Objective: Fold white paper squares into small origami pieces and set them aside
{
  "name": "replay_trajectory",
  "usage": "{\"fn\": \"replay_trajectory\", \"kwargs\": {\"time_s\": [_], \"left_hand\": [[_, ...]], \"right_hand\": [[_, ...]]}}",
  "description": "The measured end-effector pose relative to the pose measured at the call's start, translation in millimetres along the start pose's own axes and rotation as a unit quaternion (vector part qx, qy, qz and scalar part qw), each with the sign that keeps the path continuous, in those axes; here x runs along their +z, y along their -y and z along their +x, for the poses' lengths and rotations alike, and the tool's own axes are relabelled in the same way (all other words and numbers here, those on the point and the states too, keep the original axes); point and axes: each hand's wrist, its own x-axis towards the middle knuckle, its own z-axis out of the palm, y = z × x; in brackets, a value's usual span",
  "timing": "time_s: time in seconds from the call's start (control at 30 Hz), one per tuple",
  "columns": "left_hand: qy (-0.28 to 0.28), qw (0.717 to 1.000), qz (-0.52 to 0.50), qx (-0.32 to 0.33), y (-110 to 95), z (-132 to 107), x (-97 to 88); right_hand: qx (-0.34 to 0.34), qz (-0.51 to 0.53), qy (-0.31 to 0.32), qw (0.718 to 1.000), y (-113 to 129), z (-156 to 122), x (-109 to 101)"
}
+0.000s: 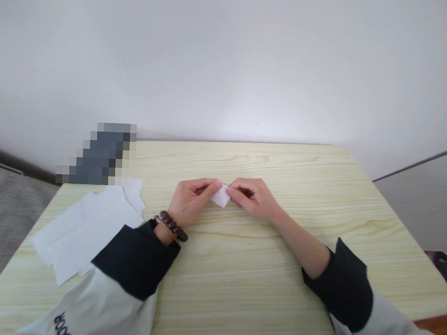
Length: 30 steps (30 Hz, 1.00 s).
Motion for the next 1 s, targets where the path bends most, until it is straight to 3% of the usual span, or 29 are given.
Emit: {"fn": "replay_trajectory", "kwargs": {"time_s": [0.2, 0.33, 0.63, 0.87, 1.0], "left_hand": [[0.052, 0.993, -0.093, -0.049, 2.3, 2.1, 2.4], [0.077, 0.992, -0.056, -0.078, -2.4, 1.7, 3.2], [0.067, 0.991, -0.039, -0.11, -3.2, 0.7, 2.6], [0.041, 0.998, -0.017, -0.046, -6.3, 0.0, 5.3], [0.036, 0.998, -0.01, -0.041, -2.7, 0.7, 5.2]], "right_hand": [[0.02, 0.018, -0.034, 0.999, -0.8, -0.5, 1.4], [0.023, 0.016, -0.04, 0.999, -1.6, -0.3, 1.5], [0.017, -0.021, -0.035, 0.999, -1.2, 0.1, 1.2], [0.028, 0.005, -0.018, 0.999, -0.7, -0.4, -0.2], [0.017, -0.013, -0.007, 1.0, -0.6, -0.3, -0.1]]}}
